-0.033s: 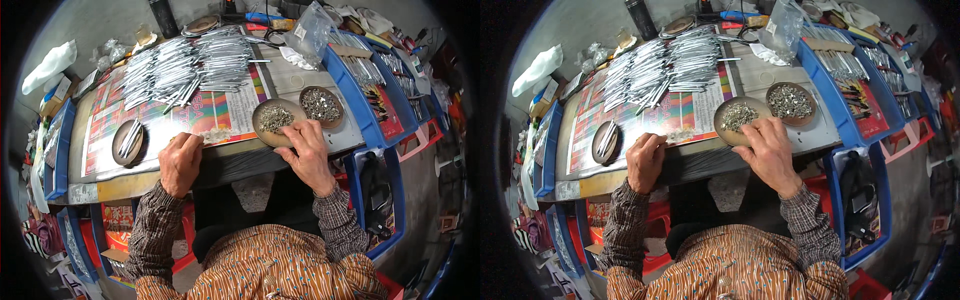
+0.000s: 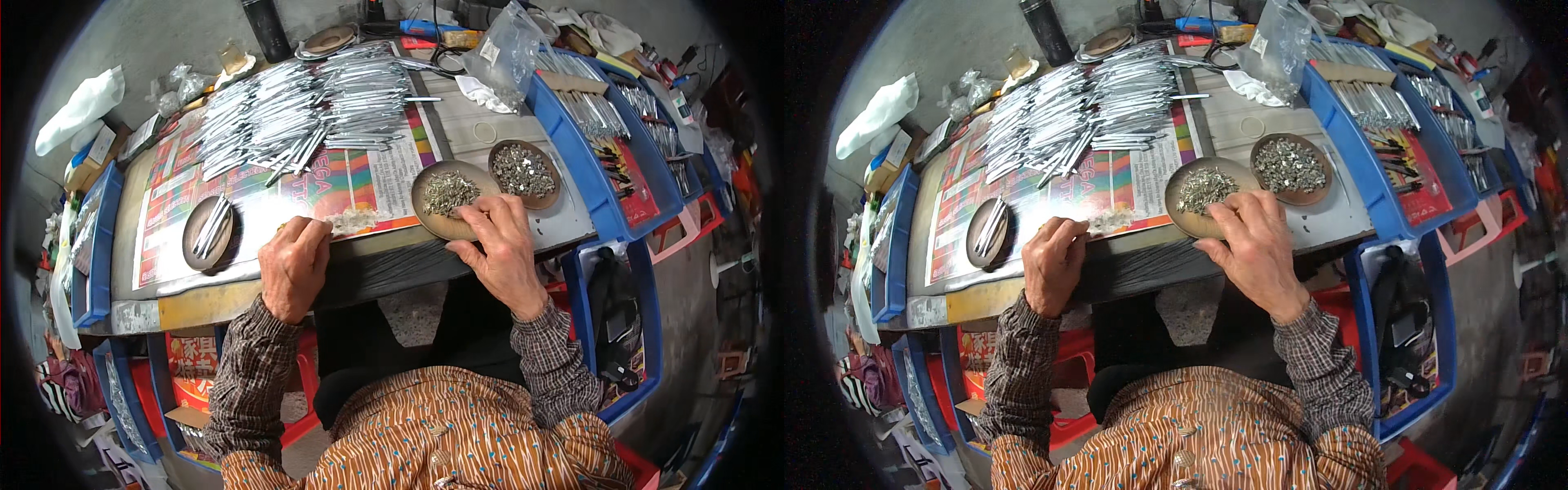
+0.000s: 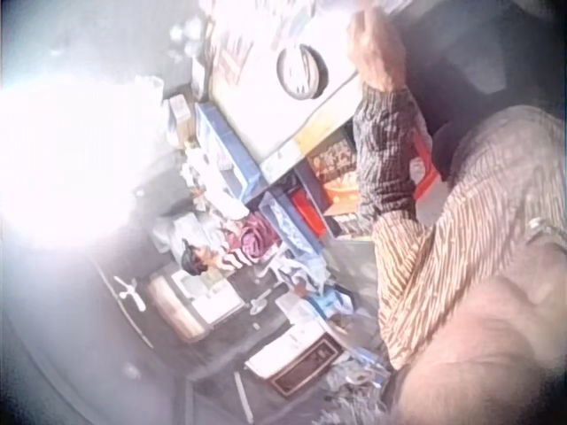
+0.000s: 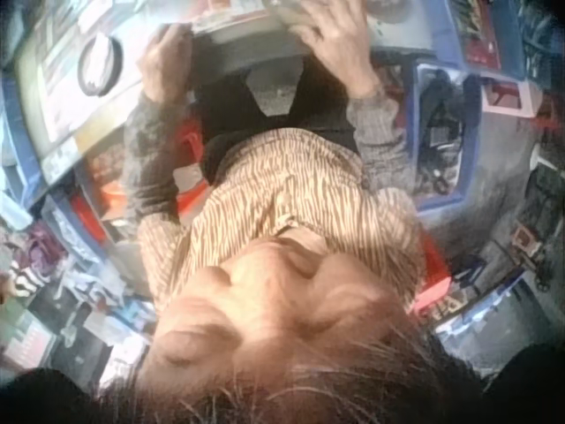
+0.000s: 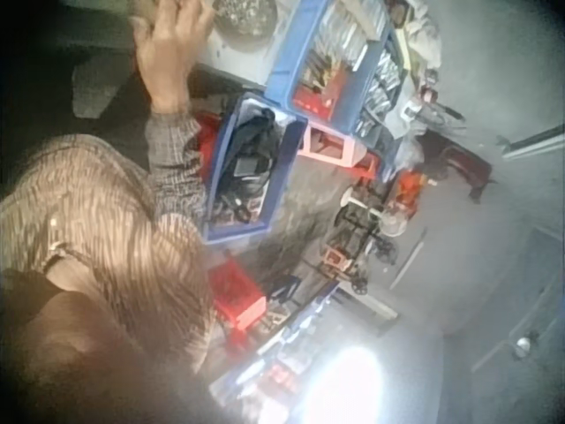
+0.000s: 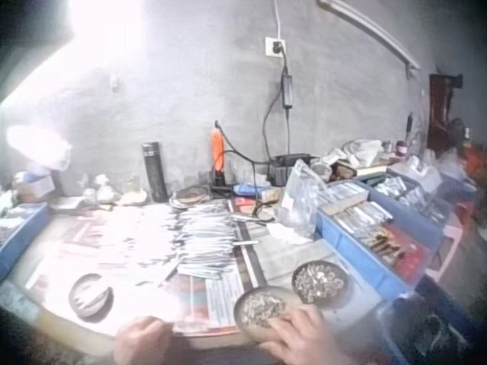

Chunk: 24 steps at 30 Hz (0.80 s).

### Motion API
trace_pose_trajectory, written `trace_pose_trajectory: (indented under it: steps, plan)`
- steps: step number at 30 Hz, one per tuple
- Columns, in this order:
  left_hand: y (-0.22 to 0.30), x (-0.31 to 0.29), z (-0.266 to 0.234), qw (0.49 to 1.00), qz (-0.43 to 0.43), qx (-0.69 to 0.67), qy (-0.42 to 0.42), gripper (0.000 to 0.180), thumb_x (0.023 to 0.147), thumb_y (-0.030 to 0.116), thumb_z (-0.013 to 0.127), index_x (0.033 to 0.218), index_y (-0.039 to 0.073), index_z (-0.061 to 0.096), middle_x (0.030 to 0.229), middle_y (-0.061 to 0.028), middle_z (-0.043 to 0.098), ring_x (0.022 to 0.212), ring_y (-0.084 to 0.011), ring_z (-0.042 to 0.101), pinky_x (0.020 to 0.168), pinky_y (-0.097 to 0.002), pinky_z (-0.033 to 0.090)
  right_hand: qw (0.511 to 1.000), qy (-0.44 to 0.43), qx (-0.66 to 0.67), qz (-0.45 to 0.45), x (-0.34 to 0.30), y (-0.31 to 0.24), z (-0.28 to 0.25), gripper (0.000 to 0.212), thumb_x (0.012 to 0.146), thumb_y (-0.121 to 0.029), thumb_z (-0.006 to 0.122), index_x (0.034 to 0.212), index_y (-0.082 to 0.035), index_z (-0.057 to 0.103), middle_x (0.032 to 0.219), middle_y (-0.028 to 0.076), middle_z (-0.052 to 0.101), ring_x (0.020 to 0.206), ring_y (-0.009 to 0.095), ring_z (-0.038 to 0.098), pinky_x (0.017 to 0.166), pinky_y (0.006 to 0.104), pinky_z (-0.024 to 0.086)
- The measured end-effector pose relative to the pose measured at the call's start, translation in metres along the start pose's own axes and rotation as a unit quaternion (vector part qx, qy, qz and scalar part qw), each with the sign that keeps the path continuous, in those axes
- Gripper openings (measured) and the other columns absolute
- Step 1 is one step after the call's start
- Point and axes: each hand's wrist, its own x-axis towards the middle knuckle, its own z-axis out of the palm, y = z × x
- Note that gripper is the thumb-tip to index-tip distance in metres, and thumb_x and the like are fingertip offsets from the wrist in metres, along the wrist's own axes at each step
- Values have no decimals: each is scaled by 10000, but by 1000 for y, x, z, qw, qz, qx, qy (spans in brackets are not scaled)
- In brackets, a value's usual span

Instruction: The person assembles small metal components onto thin metal strips by hand at a workbench.

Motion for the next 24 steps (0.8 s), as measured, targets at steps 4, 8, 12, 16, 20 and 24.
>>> trace_pose_trajectory:
  steps: [4,8,12,16,20,24]
  plan:
    - [0,2,0,1000,2,1,-9,129,733,-20,646,844,34,609,748,-111,588,662,-284,603,572,-355,472,1000,-20,-24,-3,0,2,4,447,659,-225,772,1039,-50,615,1000,82,545,977,269,479,831,410,387]
    - [0,3,-1,1000,-1,4,-16,126,737,-18,643,846,35,610,752,-110,589,661,-285,603,573,-356,472,999,-31,-38,-9,1,-1,3,458,643,-242,779,1035,-65,622,983,68,536,986,256,473,830,421,365]
    - [2,5,0,1000,0,0,-18,125,737,-13,641,849,35,610,749,-114,584,659,-289,599,570,-361,467,998,-36,-44,-6,0,0,2,458,642,-251,780,1031,-67,623,974,64,532,983,255,472,822,420,365]
    - [1,4,0,1000,1,6,-11,135,734,-14,639,855,38,610,746,-118,579,655,-295,595,567,-364,463,998,-28,-48,2,0,-1,-3,456,650,-259,775,1032,-66,619,987,66,535,984,256,471,820,414,364]
    - [1,3,1,1000,-1,13,-12,94,757,20,642,827,60,593,749,-95,577,686,-287,595,568,-372,472,999,-18,-42,14,-5,6,-10,457,664,-261,769,1046,-67,614,1005,73,540,990,266,470,829,413,367]
    - [3,4,1,1000,-1,5,-14,115,748,-1,643,846,43,601,756,-109,584,678,-294,599,573,-367,472,999,-15,-48,14,-11,8,-13,448,669,-251,766,1043,-60,612,1011,78,539,993,273,469,841,416,370]
